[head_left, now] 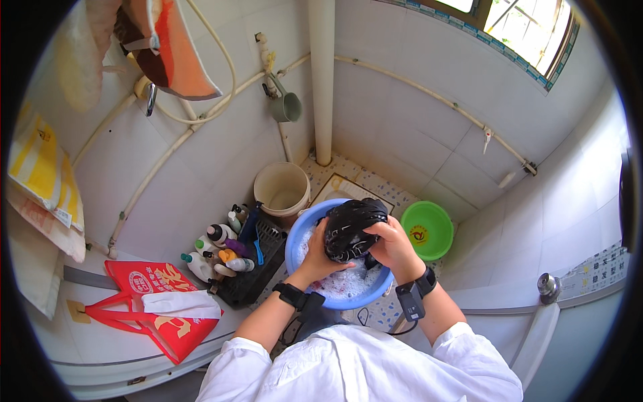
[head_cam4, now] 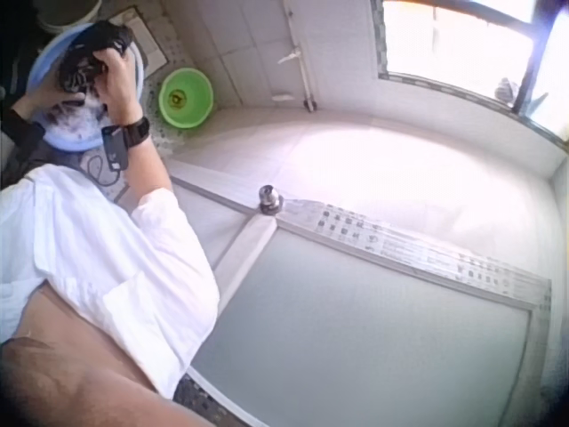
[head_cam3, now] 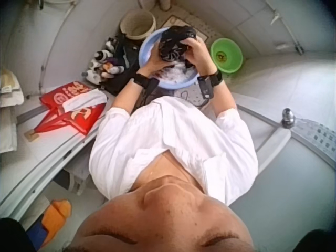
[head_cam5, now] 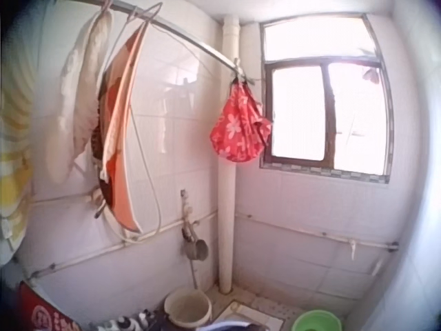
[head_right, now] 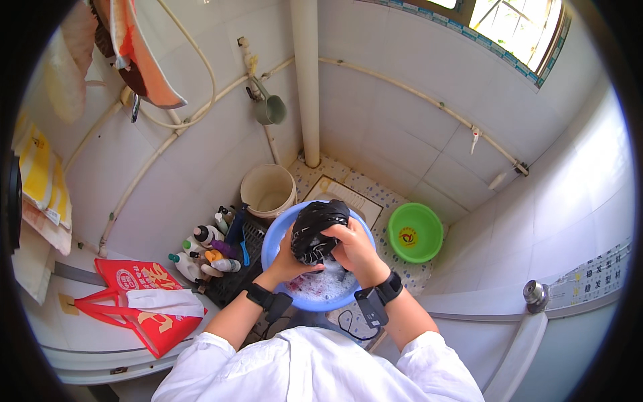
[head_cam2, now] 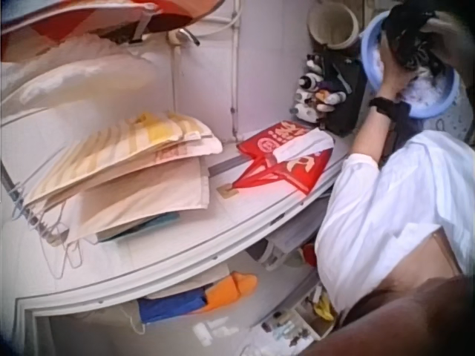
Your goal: Washing clothes by hand in a bucket with detergent.
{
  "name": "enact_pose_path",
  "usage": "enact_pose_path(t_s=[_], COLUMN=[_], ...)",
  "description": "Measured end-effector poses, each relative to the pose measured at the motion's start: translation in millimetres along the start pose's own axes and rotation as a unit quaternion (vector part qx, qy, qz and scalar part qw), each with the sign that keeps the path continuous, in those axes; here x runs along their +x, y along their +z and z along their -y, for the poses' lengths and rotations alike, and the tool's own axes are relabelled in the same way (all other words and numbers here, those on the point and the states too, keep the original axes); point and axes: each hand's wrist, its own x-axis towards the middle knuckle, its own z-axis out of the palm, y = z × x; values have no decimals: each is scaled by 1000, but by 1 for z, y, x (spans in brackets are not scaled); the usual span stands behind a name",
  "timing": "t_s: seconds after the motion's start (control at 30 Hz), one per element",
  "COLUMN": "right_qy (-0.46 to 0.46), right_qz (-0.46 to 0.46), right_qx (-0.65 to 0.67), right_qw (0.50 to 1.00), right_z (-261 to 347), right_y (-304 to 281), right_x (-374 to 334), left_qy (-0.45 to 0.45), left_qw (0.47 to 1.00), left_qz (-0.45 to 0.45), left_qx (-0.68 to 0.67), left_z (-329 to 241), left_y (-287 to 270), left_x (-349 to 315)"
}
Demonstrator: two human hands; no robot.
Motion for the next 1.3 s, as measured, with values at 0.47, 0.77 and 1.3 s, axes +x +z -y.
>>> enact_pose_path(t_s=[0.47, 0.77, 1.3], right_qy=[158, 146, -93], right_qz=[-293, -89, -107], right_qx=[-87, 147, -232], right_qw=[939, 974, 962], right_z=[-90, -100, -49], right_y=[-86, -53, -31], right_x=[3, 1, 0], left_qy=[-211, -241, -466], left_qw=[860, 734, 576], left_qz=[-161, -44, 246], left_qx=[-436, -634, -626], left_z=[16, -7, 6], left_y=[-3, -19, -83], left_x=[6, 10, 9])
